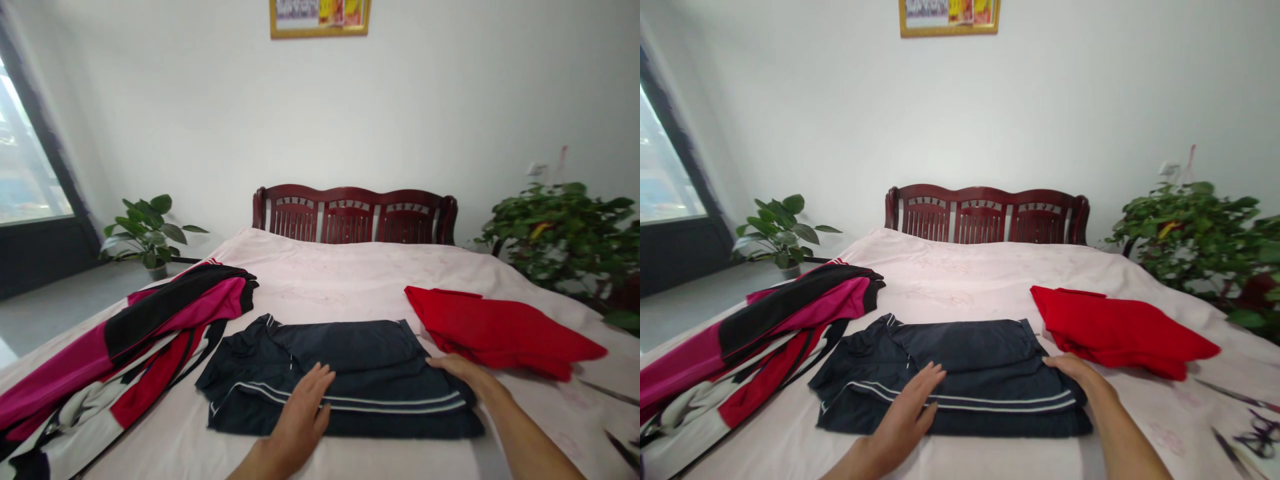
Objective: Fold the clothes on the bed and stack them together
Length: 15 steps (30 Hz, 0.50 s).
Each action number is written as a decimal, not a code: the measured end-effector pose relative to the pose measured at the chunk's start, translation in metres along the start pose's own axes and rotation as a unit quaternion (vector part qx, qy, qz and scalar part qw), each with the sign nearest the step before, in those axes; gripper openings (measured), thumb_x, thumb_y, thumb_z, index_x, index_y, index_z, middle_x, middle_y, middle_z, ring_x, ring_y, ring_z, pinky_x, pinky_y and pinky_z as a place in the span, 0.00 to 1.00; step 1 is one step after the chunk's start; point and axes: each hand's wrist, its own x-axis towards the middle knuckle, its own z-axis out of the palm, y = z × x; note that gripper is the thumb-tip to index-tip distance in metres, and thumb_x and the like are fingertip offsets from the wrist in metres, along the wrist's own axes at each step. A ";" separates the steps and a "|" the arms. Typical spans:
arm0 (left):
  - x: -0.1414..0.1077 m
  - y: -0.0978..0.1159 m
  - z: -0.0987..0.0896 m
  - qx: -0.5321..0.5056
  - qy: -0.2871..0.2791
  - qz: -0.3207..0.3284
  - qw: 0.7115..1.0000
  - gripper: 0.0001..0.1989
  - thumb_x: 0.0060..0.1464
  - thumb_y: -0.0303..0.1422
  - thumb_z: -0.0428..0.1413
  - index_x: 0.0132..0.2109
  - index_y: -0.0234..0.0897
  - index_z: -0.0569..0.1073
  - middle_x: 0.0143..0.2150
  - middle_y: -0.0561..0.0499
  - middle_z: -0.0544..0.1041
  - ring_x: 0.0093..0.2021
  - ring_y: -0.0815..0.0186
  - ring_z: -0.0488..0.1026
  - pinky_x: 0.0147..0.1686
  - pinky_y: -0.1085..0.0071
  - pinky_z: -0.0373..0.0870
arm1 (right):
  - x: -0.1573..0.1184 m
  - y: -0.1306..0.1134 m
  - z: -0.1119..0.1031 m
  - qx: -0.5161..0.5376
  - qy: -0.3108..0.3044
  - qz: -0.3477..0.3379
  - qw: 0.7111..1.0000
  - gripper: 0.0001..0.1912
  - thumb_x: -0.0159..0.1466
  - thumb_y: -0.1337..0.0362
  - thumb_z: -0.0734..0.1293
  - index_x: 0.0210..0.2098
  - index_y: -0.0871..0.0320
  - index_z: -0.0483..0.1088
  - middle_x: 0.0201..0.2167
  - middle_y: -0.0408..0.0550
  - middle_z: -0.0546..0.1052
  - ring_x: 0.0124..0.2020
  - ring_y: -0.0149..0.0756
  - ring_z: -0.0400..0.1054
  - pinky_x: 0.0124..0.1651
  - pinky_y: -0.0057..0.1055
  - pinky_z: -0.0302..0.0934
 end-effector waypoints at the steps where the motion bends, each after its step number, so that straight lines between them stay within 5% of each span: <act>1: 0.013 0.009 0.007 -0.035 -0.017 -0.008 0.999 0.32 0.58 0.25 0.47 0.69 0.42 0.61 0.71 0.48 0.62 0.72 0.59 0.56 0.69 0.52 0.58 | -0.001 -0.003 -0.003 0.037 -0.062 0.022 0.997 0.11 0.52 0.52 0.70 0.21 0.53 0.77 0.25 0.56 0.81 0.29 0.48 0.77 0.36 0.41 0.70; 3: 0.037 0.026 0.018 -0.089 -0.053 -0.031 0.994 0.35 0.55 0.25 0.49 0.71 0.38 0.58 0.72 0.46 0.59 0.73 0.59 0.54 0.71 0.54 0.54 | -0.004 -0.009 -0.010 0.144 -0.217 0.094 0.961 0.13 0.55 0.53 0.68 0.24 0.55 0.77 0.27 0.58 0.81 0.31 0.47 0.78 0.38 0.38 0.71; 6: 0.071 0.044 0.033 -0.147 -0.111 -0.058 0.981 0.40 0.52 0.27 0.52 0.72 0.33 0.54 0.74 0.44 0.54 0.74 0.58 0.49 0.73 0.58 0.47 | -0.011 -0.018 -0.025 0.303 -0.386 0.208 0.846 0.14 0.58 0.54 0.66 0.29 0.58 0.78 0.34 0.60 0.82 0.38 0.47 0.79 0.44 0.37 0.71; 10: 0.109 0.056 0.054 -0.246 -0.156 -0.100 0.951 0.47 0.47 0.28 0.55 0.74 0.31 0.48 0.75 0.43 0.50 0.75 0.55 0.46 0.73 0.60 0.43 | -0.017 -0.030 -0.042 0.416 -0.401 0.268 0.771 0.12 0.53 0.59 0.70 0.36 0.57 0.76 0.33 0.55 0.82 0.38 0.45 0.79 0.46 0.36 0.71; 15: 0.142 0.067 0.084 -0.440 -0.154 -0.192 0.864 0.57 0.43 0.31 0.58 0.74 0.28 0.37 0.75 0.38 0.50 0.74 0.56 0.50 0.71 0.63 0.47 | -0.010 -0.048 -0.051 0.466 -0.383 0.210 0.769 0.22 0.51 0.63 0.72 0.46 0.58 0.72 0.33 0.51 0.82 0.34 0.41 0.78 0.40 0.34 0.71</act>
